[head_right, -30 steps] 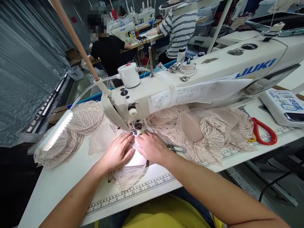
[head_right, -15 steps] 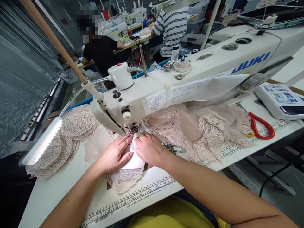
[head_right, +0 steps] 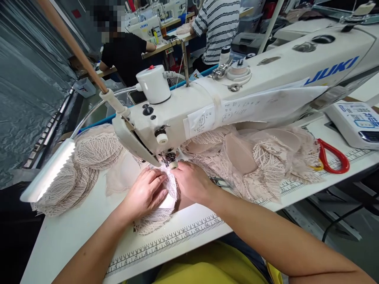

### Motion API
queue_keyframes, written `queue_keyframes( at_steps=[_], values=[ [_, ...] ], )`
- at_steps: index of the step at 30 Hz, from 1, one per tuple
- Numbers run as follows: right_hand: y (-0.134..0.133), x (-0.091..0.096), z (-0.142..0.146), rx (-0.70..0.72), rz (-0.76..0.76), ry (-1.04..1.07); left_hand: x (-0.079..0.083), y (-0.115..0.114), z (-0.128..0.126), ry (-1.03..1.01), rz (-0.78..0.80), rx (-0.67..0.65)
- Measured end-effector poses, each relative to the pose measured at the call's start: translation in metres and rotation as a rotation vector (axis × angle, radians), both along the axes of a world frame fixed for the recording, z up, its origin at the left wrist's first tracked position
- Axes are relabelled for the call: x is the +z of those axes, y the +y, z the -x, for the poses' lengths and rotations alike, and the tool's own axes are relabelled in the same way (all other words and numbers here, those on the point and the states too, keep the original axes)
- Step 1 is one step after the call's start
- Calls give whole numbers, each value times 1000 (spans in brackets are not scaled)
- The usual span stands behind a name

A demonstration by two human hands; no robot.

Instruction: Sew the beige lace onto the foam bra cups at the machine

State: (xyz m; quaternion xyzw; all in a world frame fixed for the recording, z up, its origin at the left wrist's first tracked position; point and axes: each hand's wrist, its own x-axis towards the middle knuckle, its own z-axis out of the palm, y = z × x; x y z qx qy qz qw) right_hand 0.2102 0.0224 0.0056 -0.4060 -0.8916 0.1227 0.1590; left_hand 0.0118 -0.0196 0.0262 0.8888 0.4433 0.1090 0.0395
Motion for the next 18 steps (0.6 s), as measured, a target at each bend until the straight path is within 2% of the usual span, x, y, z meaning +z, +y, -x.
queue_keyframes(
  at_steps=[7,18],
  values=[
    [-2,0,0,115,-16,-1,-3,3,7,-80,23,-25],
    [0,1,5,106,4,-31,-7,15,21,-59,-4,-37]
  ],
)
